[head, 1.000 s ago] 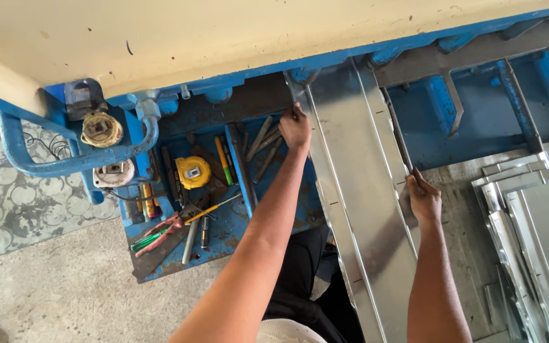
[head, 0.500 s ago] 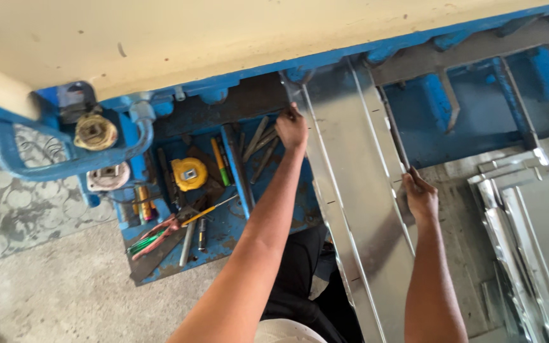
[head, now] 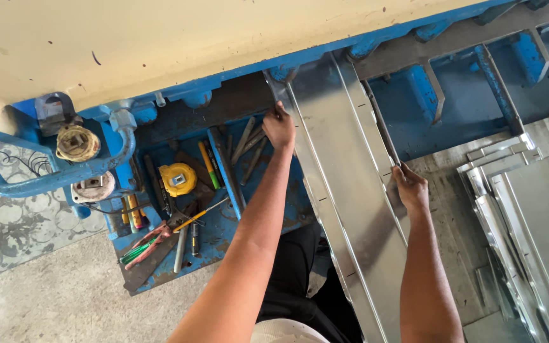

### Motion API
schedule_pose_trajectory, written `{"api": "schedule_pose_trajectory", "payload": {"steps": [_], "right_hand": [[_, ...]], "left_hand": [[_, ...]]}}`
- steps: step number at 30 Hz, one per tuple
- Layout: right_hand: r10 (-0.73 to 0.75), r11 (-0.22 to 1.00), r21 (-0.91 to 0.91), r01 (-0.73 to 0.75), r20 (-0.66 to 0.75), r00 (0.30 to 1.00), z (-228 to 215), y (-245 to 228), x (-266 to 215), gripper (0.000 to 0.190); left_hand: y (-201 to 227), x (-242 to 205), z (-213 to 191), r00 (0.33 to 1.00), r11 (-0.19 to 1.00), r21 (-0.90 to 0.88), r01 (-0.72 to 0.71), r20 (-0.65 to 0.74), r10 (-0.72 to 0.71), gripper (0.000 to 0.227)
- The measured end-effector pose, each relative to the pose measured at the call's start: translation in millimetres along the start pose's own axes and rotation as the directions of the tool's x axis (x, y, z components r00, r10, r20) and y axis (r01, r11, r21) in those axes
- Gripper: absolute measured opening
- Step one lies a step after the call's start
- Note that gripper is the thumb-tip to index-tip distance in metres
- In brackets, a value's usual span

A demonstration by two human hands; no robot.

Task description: The person operates a manual metal bending machine to shape rectangular metal sheets. They repeatedly insert the sheets into the machine's jaws, pull down the lever to bend the edges, and then remove the formed pieces. The process is repeated for multiple sheets in a continuous workflow.

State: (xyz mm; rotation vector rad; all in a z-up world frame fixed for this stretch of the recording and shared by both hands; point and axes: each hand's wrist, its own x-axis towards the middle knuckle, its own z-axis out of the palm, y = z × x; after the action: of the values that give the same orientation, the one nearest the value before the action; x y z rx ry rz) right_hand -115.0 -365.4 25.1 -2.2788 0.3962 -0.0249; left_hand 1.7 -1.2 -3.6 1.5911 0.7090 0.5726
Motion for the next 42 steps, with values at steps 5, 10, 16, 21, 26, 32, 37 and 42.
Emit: {"api": "schedule_pose_trajectory", "payload": {"steps": [5,10,16,21,26,32,37,42], "right_hand": [[0.018,0.938,-0.339,-0.069,-0.150,0.988,-15.0,-7.4,-16.3,0.060],[-0.101,0.920,-0.388,-0.052,-0.364,0.926,-69.4,56.9,-112.7,0.051],[0.147,0.846,-0.488,-0.215,-0.174,0.974,-136.1,100.3,-225.7,0.050],[0.336,0.805,-0.484,-0.342,-0.103,0.936,-137.3,98.0,-230.5,0.052],[0.461,0.849,-0.301,-0.434,0.021,0.887,-145.8,98.0,-213.2,0.052],[0.389,0.891,-0.251,-0.377,-0.002,0.921,-149.1,100.9,-220.6,0.058],[0.332,0.916,-0.241,-0.320,0.009,0.943,-146.3,102.8,-219.3,0.050],[0.331,0.913,-0.260,-0.314,0.022,0.943,-147.7,104.7,-217.5,0.050]], "left_hand": [[4.0,-0.3,-1.6,0.999,0.999,0.014,-0.032,-0.013,0.032,0.036],[5.9,-0.1,-2.9,1.000,1.000,0.012,0.008,0.008,-0.008,0.037],[-2.0,-0.2,2.1,0.999,0.999,0.019,-0.030,-0.025,0.031,0.036],[-8.1,0.3,5.3,0.999,0.999,0.043,-0.005,-0.035,0.006,0.037],[-5.6,1.0,3.8,0.998,0.999,0.028,-0.040,-0.057,0.041,0.036],[-5.1,1.7,1.9,0.999,0.998,0.043,-0.035,-0.030,0.036,0.037],[-5.5,1.5,4.8,0.994,0.996,0.064,-0.067,-0.084,0.072,0.035],[0.5,-1.0,1.6,0.997,1.000,0.017,-0.011,-0.082,0.013,0.033]]}}
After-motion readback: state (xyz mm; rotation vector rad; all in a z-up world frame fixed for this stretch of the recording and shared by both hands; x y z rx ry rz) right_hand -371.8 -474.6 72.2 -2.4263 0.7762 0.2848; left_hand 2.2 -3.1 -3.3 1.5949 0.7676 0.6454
